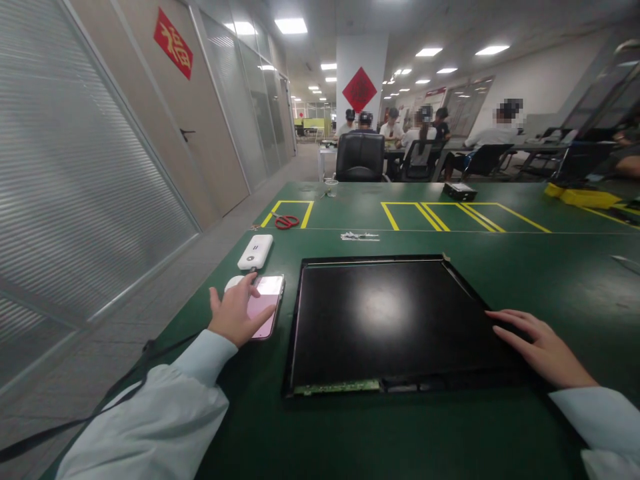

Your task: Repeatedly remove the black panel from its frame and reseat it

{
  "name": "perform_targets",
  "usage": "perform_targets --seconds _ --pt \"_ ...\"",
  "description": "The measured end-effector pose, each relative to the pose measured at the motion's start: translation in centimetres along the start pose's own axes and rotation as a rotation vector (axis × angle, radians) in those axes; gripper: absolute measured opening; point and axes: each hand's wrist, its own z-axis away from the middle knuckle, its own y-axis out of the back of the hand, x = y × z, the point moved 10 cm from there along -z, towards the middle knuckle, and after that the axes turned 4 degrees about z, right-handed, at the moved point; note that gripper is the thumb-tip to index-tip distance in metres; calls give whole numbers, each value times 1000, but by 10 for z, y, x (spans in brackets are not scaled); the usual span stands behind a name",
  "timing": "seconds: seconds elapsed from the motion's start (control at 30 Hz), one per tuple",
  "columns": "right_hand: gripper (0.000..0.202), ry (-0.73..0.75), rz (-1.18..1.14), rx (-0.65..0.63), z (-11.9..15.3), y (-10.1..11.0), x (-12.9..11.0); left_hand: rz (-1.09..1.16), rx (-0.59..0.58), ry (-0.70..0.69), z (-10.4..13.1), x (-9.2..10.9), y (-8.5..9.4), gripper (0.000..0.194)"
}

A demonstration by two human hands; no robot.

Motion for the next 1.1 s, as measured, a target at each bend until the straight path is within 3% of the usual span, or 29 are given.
perform_targets --seconds 0.17,0.3,0.4,0.5,0.6,0.67,0.83,1.1 --pt "50 24 16 7 -1 -2 1 -26 -33 36 0 7 1 76" --pt "48 52 18 34 -2 -3 1 -47 20 -4 1 18 8 74" --pt "46 61 16 61 -3 -3 -1 60 -32 -174 19 52 -3 57" --pt "44 45 7 75 -5 -4 -1 176 -101 -357 54 98 -25 48" --pt "44 24 -8 86 -7 -5 -1 216 -241 -519 89 137 -50 62" --pt "44 14 -24 95 -9 -4 -3 155 -333 -585 101 150 -62 71" --pt "41 -37 -96 73 -21 -9 -17 100 -397 -609 90 146 -64 69" --pt "43 4 -93 34 -25 -17 -37 167 -258 -646 77 120 -58 50"
